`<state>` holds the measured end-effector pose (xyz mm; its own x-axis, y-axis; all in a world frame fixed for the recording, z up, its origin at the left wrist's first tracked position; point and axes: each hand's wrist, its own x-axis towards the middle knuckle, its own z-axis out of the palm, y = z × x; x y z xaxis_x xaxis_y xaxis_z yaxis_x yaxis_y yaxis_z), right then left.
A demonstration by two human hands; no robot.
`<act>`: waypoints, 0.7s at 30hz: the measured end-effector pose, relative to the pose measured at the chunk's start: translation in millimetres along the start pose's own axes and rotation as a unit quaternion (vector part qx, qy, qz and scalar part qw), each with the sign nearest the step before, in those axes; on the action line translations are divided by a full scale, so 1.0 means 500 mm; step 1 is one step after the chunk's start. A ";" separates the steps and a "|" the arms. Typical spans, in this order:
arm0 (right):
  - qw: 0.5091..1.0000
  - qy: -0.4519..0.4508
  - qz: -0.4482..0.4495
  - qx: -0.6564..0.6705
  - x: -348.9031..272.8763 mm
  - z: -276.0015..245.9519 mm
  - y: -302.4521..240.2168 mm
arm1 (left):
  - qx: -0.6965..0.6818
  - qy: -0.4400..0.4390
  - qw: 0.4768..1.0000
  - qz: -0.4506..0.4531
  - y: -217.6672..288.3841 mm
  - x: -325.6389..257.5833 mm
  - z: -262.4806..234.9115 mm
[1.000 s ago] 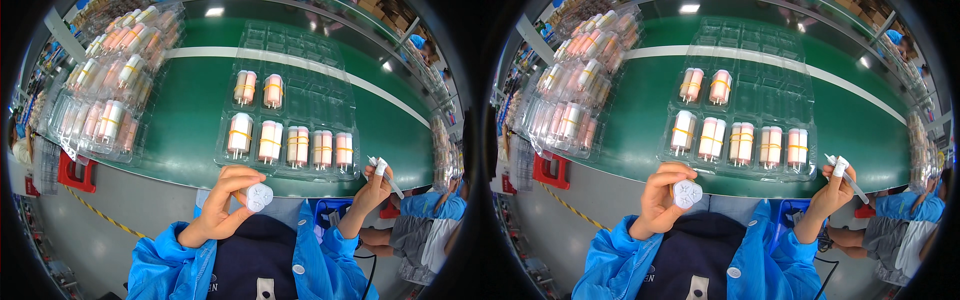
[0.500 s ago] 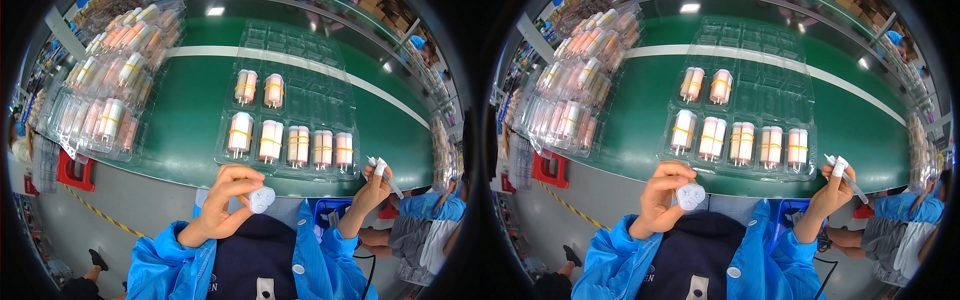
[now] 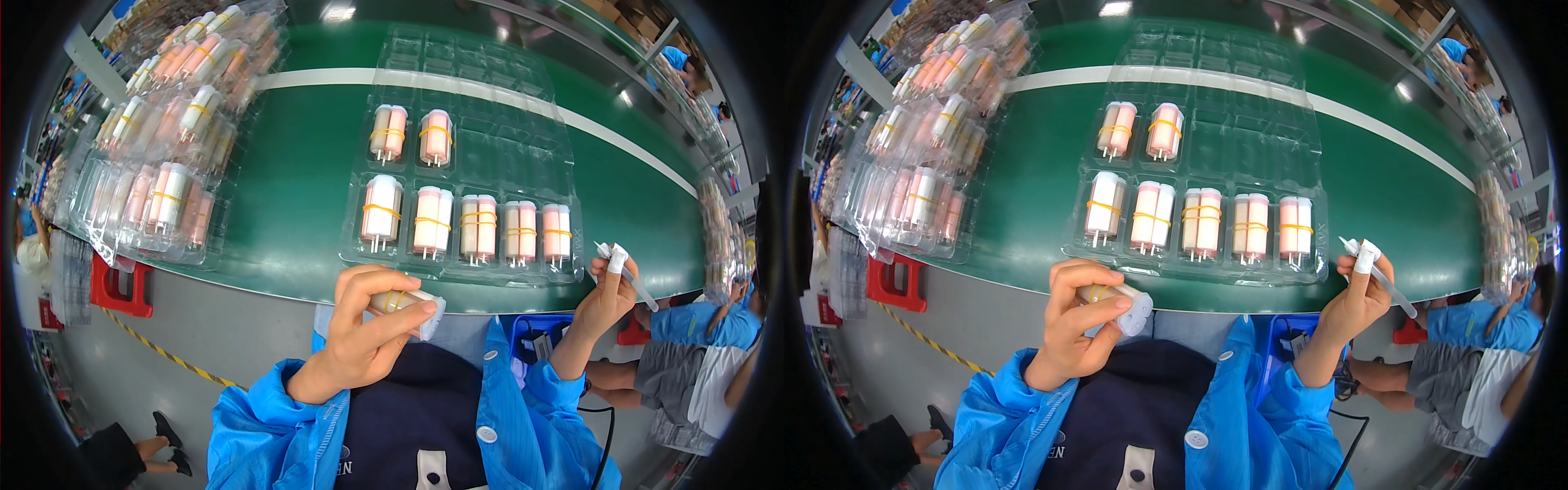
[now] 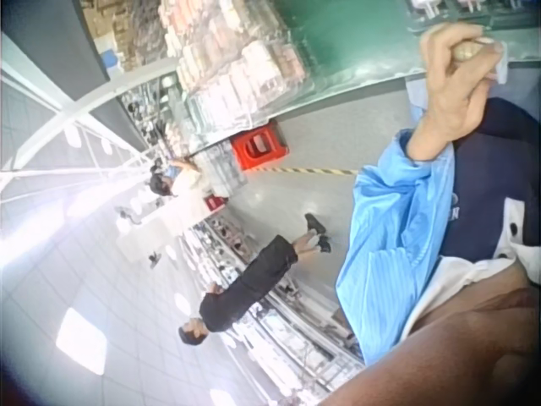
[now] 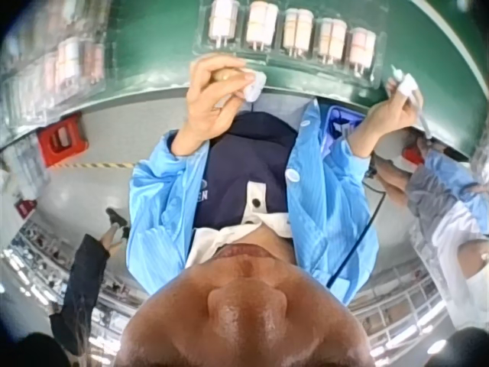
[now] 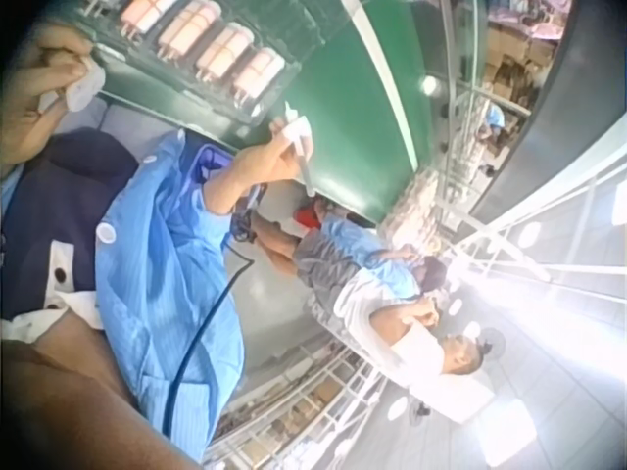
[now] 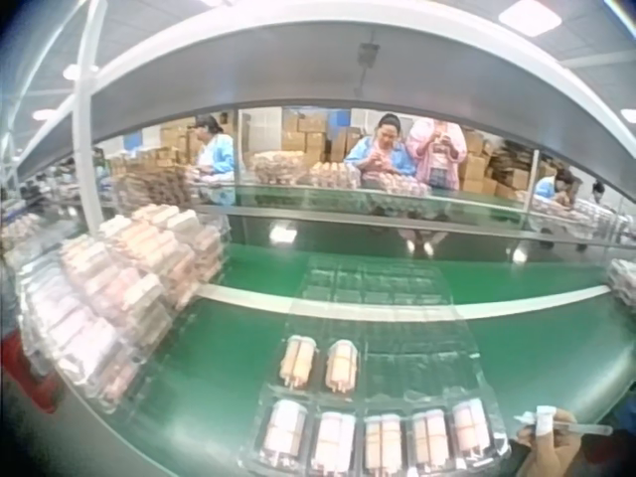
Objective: The person uses tweezers to insert small white components into cylindrical objects held in their left hand. They place the finished items into a clear plastic tray on the green table. The process is repeated for multiple units.
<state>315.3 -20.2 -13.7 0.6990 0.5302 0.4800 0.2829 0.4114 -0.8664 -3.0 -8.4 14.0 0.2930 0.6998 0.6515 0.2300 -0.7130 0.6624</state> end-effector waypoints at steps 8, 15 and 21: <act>1.000 0.002 0.001 -0.002 0.000 0.004 -0.003 | 0.051 -0.013 0.999 -0.002 0.008 0.005 -0.002; 1.000 0.003 -0.002 -0.001 0.000 0.001 0.000 | 0.065 -0.012 0.998 0.011 0.004 0.002 0.002; 0.999 0.021 0.022 -0.009 -0.001 0.001 -0.002 | 0.064 -0.019 0.998 0.002 0.009 0.016 -0.013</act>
<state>314.5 -20.5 -13.2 0.7383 0.5150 0.4356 0.2633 0.3745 -0.8890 -5.5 -5.7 24.5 0.3289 0.6972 0.6370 0.3452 -0.7166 0.6060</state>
